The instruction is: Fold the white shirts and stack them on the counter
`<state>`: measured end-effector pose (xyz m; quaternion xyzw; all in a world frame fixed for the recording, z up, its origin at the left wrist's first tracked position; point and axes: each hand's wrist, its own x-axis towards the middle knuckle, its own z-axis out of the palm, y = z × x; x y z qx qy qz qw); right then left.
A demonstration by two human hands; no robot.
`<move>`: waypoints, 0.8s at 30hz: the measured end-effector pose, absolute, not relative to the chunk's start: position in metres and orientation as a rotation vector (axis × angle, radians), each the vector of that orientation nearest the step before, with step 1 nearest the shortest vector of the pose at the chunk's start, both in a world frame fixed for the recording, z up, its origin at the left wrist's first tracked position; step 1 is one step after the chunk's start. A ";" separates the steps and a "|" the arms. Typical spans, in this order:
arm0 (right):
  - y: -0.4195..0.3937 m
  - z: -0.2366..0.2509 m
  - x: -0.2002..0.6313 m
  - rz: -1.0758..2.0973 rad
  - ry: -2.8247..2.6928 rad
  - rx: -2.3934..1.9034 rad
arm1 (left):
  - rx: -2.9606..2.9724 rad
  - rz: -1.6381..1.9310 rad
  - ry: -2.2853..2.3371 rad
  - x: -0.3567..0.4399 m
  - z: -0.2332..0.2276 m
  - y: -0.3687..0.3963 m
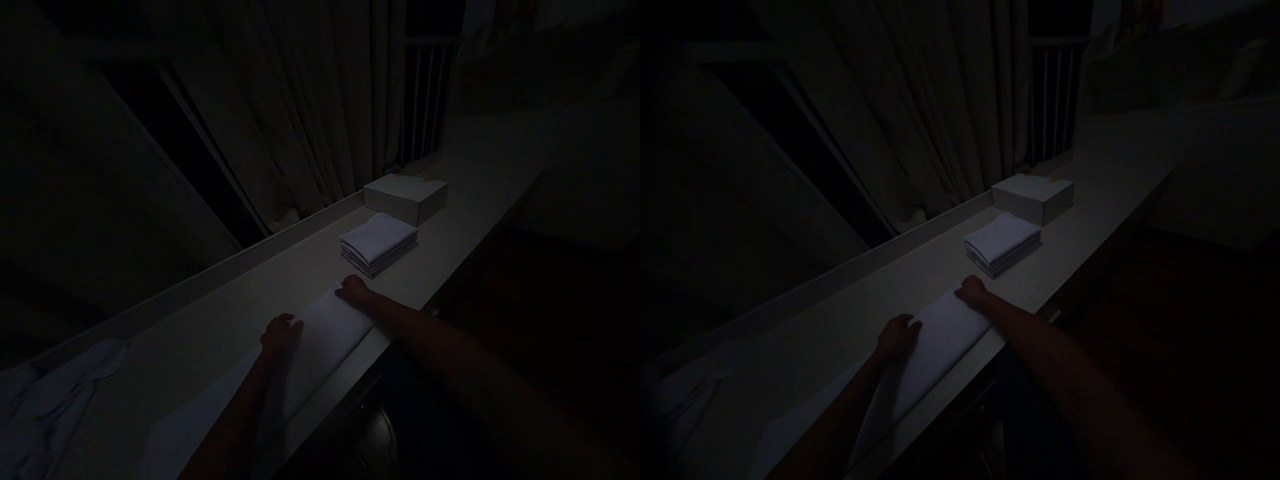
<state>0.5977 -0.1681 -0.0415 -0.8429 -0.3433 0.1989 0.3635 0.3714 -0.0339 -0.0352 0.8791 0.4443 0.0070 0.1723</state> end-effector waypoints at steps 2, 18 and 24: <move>-0.165 -0.041 0.598 0.463 -0.940 -2.101 | 2.471 0.043 1.239 0.370 -0.036 -0.028; -0.140 -0.062 0.607 0.382 -1.198 -2.040 | 2.351 0.075 1.079 0.365 -0.044 0.009; -0.134 -0.070 0.603 0.361 -1.135 -2.125 | 2.316 0.131 1.193 0.365 -0.051 0.010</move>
